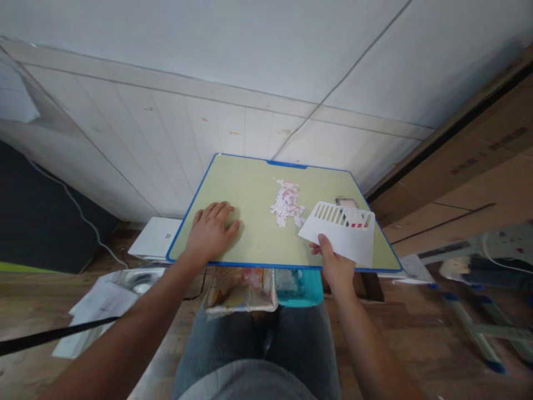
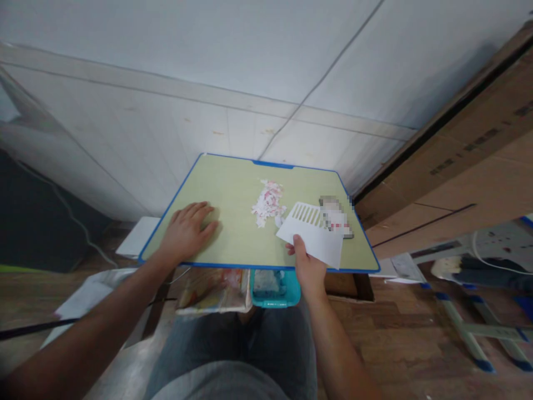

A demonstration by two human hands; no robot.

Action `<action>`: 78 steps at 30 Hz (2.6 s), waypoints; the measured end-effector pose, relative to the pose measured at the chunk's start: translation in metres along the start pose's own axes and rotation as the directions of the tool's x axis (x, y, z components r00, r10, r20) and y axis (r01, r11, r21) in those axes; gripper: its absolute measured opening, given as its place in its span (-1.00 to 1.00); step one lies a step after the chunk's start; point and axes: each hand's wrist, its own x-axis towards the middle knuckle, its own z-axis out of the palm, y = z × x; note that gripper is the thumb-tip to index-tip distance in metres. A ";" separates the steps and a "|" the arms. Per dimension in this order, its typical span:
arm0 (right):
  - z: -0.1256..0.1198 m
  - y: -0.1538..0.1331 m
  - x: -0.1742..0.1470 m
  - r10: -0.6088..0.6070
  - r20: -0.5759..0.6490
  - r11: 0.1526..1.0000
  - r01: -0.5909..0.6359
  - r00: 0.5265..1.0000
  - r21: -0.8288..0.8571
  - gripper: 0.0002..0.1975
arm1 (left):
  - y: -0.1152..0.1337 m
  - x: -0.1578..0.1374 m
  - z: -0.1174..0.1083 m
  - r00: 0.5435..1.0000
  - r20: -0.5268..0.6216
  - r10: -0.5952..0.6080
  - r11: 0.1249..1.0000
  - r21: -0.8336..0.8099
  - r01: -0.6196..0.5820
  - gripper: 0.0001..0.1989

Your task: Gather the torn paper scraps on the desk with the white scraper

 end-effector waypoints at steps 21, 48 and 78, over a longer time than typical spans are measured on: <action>0.025 -0.011 0.011 0.014 0.144 0.997 -0.025 0.989 0.073 -0.49 | 0.005 0.003 -0.008 0.999 0.034 0.008 1.000 -0.005 -0.008 -0.48; -0.008 -0.001 0.001 0.093 0.118 0.986 -0.108 0.989 0.129 -0.59 | -0.001 0.008 -0.003 0.999 -0.022 0.030 0.999 -0.021 -0.031 -0.47; -0.046 0.010 0.001 0.143 0.109 0.962 -0.164 0.984 0.217 -0.66 | -0.004 0.007 -0.001 0.999 -0.026 0.027 0.999 -0.023 -0.027 -0.47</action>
